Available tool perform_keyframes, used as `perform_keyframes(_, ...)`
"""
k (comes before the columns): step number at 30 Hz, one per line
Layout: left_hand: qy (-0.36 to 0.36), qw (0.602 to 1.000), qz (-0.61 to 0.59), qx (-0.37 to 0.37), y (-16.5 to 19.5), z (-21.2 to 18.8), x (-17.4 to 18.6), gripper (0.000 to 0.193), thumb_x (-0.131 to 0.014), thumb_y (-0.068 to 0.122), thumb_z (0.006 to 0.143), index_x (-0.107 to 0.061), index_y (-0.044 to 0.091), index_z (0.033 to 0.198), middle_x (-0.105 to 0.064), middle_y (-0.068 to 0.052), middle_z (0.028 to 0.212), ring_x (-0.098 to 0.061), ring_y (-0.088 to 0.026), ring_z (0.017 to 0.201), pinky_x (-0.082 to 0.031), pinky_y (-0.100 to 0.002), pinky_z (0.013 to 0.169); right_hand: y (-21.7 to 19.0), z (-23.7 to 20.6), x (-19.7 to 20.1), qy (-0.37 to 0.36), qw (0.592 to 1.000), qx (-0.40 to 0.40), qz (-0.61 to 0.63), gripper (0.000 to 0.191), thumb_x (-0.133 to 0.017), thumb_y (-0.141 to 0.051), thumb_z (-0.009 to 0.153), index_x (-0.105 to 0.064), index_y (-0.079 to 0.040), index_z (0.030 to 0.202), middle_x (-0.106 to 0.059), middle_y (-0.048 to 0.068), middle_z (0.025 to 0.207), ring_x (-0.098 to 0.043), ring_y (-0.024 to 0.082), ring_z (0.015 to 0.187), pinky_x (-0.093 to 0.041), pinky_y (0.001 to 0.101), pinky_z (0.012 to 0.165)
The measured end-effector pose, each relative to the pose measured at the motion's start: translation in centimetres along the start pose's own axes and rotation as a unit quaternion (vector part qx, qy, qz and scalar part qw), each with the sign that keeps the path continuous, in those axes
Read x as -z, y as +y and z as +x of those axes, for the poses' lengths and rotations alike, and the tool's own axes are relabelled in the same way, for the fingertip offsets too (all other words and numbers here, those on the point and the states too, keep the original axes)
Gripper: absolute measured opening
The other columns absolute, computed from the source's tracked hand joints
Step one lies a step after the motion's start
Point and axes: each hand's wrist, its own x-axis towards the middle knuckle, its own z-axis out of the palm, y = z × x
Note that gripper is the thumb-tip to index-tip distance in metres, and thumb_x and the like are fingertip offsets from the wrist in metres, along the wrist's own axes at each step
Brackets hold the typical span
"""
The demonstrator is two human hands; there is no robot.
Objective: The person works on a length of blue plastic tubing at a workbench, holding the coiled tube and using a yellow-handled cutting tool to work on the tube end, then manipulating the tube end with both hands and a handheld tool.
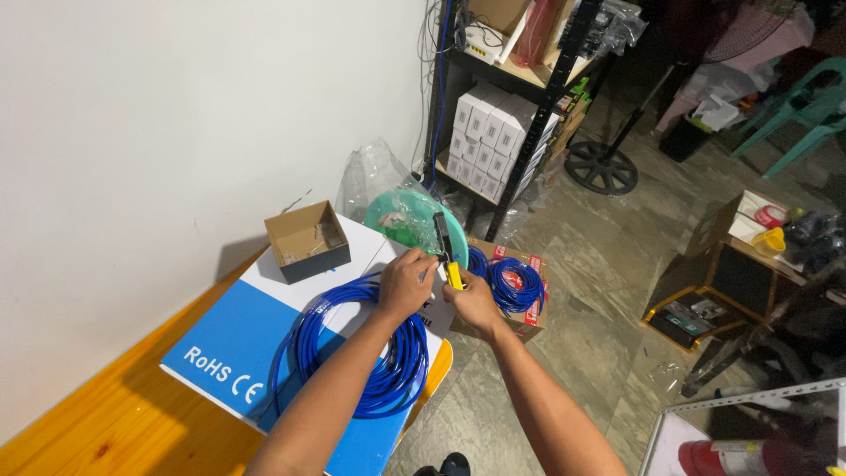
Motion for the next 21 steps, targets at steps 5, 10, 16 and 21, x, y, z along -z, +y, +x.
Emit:
perform_keyframes(5, 0.006, 1.0, -0.004, -0.01, 0.1, 0.0, 0.1, 0.012, -0.072, 0.013, 0.088, -0.076, 0.008, 0.098, -0.068, -0.007, 0.088, -0.068, -0.031, 0.081, -0.053, -0.043, 0.07, -1.3, -0.7, 0.0, -0.001, 1.0, -0.02, 0.023, 0.026, -0.066, -0.016, 0.083, -0.071, 0.0, 0.103, -0.072, 0.007, 0.081, -0.065, 0.015, 0.073, -0.05, 0.0315, 0.067)
perform_keyframes(10, 0.007, 1.0, -0.011, -0.006, 0.3, 0.1, 0.2, 0.013, -0.072, 0.013, 0.087, -0.076, 0.009, 0.099, -0.067, -0.007, 0.087, -0.068, -0.031, 0.081, -0.053, -0.043, 0.07, -1.5, -0.7, 0.1, 0.0, 1.0, -0.016, 0.016, 0.027, -0.066, -0.016, 0.083, -0.071, 0.0, 0.103, -0.072, 0.008, 0.081, -0.066, 0.016, 0.073, -0.051, 0.0316, 0.068)
perform_keyframes(16, -0.023, 1.0, -0.004, 0.013, 0.6, 0.2, 0.3, 0.014, -0.071, 0.015, 0.089, -0.077, 0.011, 0.1, -0.067, -0.006, 0.088, -0.068, -0.031, 0.078, -0.053, -0.045, 0.069, -1.1, -0.7, 0.2, -0.015, 0.998, -0.037, 0.049, 0.027, -0.066, -0.016, 0.084, -0.071, -0.001, 0.105, -0.072, 0.008, 0.082, -0.067, 0.017, 0.074, -0.053, 0.0327, 0.068)
perform_keyframes(21, -0.02, 1.0, 0.011, -0.004, 0.8, 0.2, 0.3, 0.014, -0.071, 0.016, 0.089, -0.077, 0.01, 0.1, -0.067, -0.007, 0.088, -0.068, -0.032, 0.082, -0.053, -0.046, 0.069, -0.4, -0.6, 0.5, -0.024, 0.997, -0.053, 0.041, 0.023, -0.068, -0.016, 0.085, -0.071, 0.0, 0.102, -0.071, 0.01, 0.08, -0.067, 0.018, 0.072, -0.053, 0.0337, 0.067)
